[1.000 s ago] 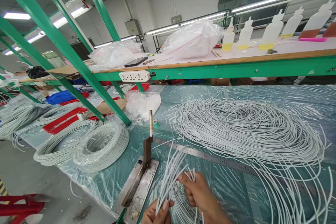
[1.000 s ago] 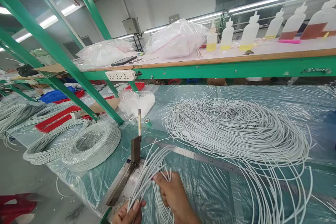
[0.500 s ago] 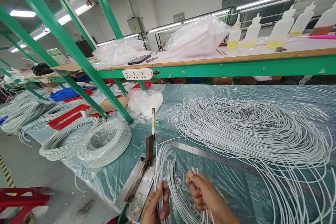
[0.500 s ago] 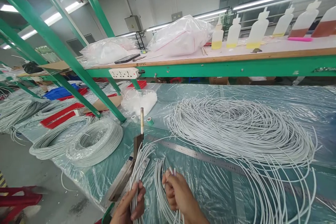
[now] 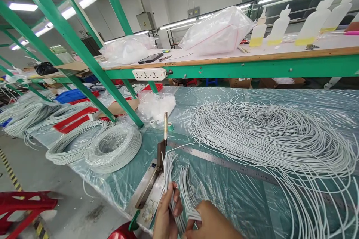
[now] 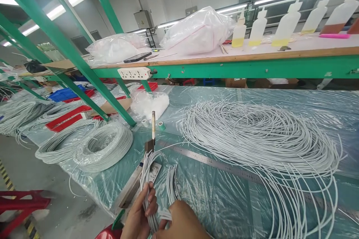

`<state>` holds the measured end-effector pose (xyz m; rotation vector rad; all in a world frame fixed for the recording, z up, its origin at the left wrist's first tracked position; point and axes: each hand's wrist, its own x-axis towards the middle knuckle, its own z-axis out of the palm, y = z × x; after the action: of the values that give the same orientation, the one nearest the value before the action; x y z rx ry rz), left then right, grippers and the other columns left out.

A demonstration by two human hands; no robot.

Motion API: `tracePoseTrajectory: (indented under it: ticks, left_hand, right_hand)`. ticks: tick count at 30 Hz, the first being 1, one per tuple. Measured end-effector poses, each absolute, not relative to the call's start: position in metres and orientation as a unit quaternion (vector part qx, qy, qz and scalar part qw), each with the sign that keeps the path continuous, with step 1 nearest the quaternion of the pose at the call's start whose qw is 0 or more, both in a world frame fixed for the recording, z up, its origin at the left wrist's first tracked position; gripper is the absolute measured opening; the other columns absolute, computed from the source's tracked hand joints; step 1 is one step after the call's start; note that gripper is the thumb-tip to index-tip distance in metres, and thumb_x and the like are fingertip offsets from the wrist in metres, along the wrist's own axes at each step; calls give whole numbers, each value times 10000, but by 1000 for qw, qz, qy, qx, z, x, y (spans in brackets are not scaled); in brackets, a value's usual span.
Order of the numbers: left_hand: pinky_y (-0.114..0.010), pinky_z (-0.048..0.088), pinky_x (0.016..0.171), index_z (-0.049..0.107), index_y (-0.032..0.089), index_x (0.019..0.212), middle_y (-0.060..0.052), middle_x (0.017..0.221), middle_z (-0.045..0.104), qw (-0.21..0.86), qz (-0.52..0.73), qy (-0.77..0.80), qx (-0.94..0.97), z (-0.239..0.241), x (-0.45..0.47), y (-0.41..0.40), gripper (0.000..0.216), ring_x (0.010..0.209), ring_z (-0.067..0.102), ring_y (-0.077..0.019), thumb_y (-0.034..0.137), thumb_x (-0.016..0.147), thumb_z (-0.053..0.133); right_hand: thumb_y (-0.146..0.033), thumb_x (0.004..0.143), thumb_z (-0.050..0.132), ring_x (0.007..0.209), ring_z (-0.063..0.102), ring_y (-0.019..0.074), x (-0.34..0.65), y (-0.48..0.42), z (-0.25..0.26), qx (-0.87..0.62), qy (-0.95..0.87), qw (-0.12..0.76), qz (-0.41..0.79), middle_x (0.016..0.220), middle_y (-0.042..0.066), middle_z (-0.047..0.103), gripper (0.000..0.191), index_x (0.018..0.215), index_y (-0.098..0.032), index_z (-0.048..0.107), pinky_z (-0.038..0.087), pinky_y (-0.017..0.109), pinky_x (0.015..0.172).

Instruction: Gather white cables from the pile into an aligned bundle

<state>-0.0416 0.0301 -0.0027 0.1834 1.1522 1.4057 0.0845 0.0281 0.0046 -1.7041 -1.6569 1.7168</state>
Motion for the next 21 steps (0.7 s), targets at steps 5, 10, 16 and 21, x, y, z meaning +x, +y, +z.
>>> tracePoseTrajectory:
  ticks: [5, 10, 16, 21]
  left_hand:
    - [-120, 281, 363, 593, 147, 746, 96, 505, 433, 611, 616, 492, 71, -3, -41, 33, 426, 372, 300, 7, 391, 491, 831]
    - [-126, 232, 390, 556, 140, 779, 104, 503, 391, 629, 569, 507, 152, -11, -47, 52, 424, 391, 284, 4, 416, 548, 780]
    - [-192, 101, 373, 451, 180, 587, 120, 425, 280, 653, 410, 544, 330, -36, -49, 80, 366, 364, 154, -20, 438, 610, 710]
    - [-218, 282, 441, 586, 169, 671, 67, 487, 453, 534, 419, 620, 394, -56, -49, 90, 240, 424, 367, -84, 361, 581, 698]
  right_hand:
    - [-248, 554, 606, 691, 572, 202, 81, 31, -5, -543, -580, 110, 598, 721, 30, 631, 151, 694, -197, 585, 362, 276, 584]
    - [-271, 564, 638, 657, 555, 179, 92, 39, -5, -524, -583, 127, 607, 686, 9, 617, 148, 673, -174, 613, 362, 259, 574]
    - [-364, 650, 628, 673, 542, 178, 126, 56, -12, -545, -560, 158, 604, 675, 10, 609, 206, 733, -176, 623, 361, 265, 598]
    - [-451, 659, 640, 720, 558, 205, 143, 59, -20, -546, -538, 190, 614, 707, 17, 627, 269, 682, -187, 593, 372, 274, 629]
